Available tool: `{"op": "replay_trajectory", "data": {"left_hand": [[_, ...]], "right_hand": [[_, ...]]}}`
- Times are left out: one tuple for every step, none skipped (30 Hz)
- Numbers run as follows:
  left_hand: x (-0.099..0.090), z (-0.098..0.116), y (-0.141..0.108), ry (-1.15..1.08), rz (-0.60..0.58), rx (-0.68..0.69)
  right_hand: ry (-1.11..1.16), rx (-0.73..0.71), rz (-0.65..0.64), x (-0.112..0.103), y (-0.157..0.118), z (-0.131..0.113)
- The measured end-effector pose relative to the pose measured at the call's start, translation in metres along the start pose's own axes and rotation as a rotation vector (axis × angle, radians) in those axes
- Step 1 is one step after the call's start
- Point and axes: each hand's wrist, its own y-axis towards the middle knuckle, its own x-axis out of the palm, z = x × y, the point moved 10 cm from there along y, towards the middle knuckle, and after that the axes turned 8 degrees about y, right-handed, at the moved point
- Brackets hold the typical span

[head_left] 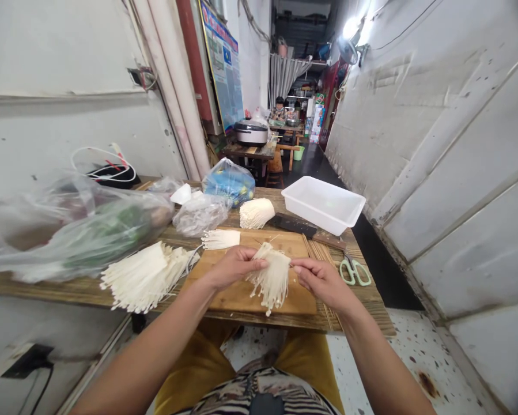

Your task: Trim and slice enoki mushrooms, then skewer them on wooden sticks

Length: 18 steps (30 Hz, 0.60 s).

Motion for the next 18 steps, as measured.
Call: {"op": "replay_trajectory", "data": {"left_hand": [[0.0, -0.001, -0.001, 0.004, 0.0, -0.003], [0.0, -0.001, -0.002, 0.013, -0.003, -0.001], [0.0, 0.001, -0.003, 0.017, -0.006, 0.008], [-0.001, 0.005, -0.004, 0.012, -0.005, 0.02], [-0.003, 0.008, -0.005, -0.002, 0.001, 0.032], [-0.005, 0.012, -0.007, -0.023, 0.011, 0.042], [-0.008, 0.015, -0.008, -0.047, 0.026, 0.052], [-0.01, 0.018, -0.01, -0.069, 0.039, 0.061], [-0.013, 0.02, -0.011, -0.084, 0.046, 0.068], [-0.014, 0.02, -0.012, -0.092, 0.045, 0.074], [-0.015, 0.02, -0.013, -0.096, 0.039, 0.079], [-0.015, 0.02, -0.014, -0.101, 0.029, 0.082], [-0.014, 0.019, -0.015, -0.106, 0.018, 0.082], [-0.014, 0.018, -0.016, -0.11, 0.011, 0.08], [-0.014, 0.017, -0.016, -0.109, 0.017, 0.077], [-0.015, 0.017, -0.017, -0.099, 0.033, 0.073], [-0.017, 0.017, -0.018, -0.084, 0.057, 0.067], [-0.018, 0.018, -0.018, -0.065, 0.087, 0.06]], "right_hand": [[-0.038, -0.016, 0.01, 0.0, 0.0, -0.001], [-0.082, -0.036, 0.02, -0.001, -0.001, -0.002], [-0.122, -0.059, 0.03, -0.001, -0.001, -0.005], [-0.155, -0.078, 0.035, -0.001, -0.002, -0.007], [-0.178, -0.095, 0.035, -0.001, -0.003, -0.01], [-0.193, -0.108, 0.03, 0.001, -0.003, -0.012], [-0.205, -0.119, 0.024, 0.002, -0.004, -0.015], [-0.219, -0.126, 0.018, 0.003, -0.005, -0.017], [-0.234, -0.13, 0.014, 0.004, -0.005, -0.019], [-0.252, -0.132, 0.009, 0.006, -0.006, -0.021], [-0.269, -0.134, 0.006, 0.007, -0.006, -0.023], [-0.284, -0.137, 0.001, 0.009, -0.007, -0.025], [-0.295, -0.141, -0.003, 0.01, -0.008, -0.026], [-0.3, -0.145, -0.008, 0.012, -0.009, -0.028], [-0.3, -0.15, -0.011, 0.013, -0.009, -0.029], [-0.295, -0.156, -0.013, 0.014, -0.01, -0.03], [-0.291, -0.161, -0.014, 0.014, -0.011, -0.031], [-0.289, -0.16, -0.018, 0.014, -0.011, -0.032]]}}
